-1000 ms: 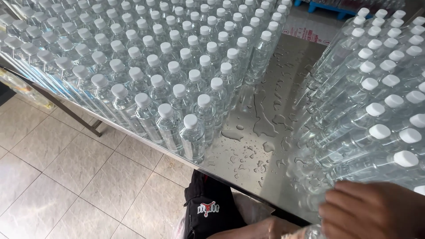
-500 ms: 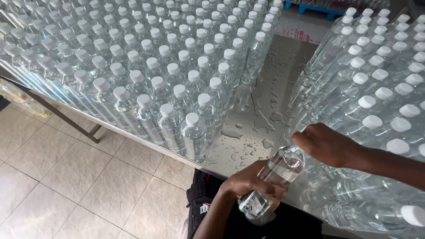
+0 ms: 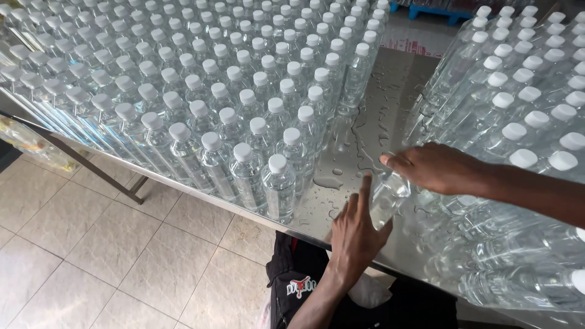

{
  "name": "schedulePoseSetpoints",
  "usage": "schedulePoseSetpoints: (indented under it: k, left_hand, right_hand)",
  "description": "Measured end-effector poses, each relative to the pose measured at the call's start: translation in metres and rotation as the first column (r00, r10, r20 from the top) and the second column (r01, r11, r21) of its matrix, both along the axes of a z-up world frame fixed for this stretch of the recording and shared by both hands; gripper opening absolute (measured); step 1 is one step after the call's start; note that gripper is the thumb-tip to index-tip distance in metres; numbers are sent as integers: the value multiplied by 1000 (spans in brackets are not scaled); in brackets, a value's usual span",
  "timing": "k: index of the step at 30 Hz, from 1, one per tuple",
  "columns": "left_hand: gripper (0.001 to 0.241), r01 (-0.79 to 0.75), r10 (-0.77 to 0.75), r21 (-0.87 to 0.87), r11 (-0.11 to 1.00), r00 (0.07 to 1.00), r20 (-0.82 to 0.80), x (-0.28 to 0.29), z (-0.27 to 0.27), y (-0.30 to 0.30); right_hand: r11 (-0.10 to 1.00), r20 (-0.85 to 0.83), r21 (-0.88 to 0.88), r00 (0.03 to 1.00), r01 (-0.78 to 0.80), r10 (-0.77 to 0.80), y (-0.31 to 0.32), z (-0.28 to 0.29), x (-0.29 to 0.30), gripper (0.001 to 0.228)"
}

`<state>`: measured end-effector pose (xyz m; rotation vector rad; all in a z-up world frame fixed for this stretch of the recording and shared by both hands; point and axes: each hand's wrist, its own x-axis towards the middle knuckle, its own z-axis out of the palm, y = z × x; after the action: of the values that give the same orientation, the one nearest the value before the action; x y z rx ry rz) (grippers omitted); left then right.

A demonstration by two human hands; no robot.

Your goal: Tightening the pre-placed screw caps on a large array of water bottles on a production table.

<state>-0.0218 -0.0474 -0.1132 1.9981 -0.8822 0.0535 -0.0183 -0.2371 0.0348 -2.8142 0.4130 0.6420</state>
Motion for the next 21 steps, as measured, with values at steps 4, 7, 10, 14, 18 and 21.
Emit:
schedulePoseSetpoints:
  k: [4, 7, 10, 14, 18, 21]
  left_hand:
    - [97, -32, 23, -97, 995, 995, -96, 14, 19, 3]
    - [104, -54, 21, -202, 978, 987, -161, 23, 15, 3]
    - [123, -99, 82, -187, 977, 992, -96, 26, 6, 1]
    - [114, -44, 17, -222, 974, 992, -122, 21, 10, 5]
    - [97, 67, -111, -288, 955, 984, -141, 19, 11, 11]
    - [93, 52, -105, -297, 954, 981, -165, 23, 15, 15]
  right_hand:
    - [947, 10, 292, 989, 137, -146, 36, 54, 10, 35]
    - [936, 56, 331, 988, 121, -147, 43, 57, 18, 38]
    - [956, 139, 290, 986, 45, -88, 32, 53, 46, 39]
    - [963, 335, 265, 933, 41, -132, -23, 23, 107, 44]
    - [969, 457, 209, 863, 130, -214, -41, 14, 159, 49]
    - [957, 551, 247, 791, 152, -267, -72, -6, 195, 42]
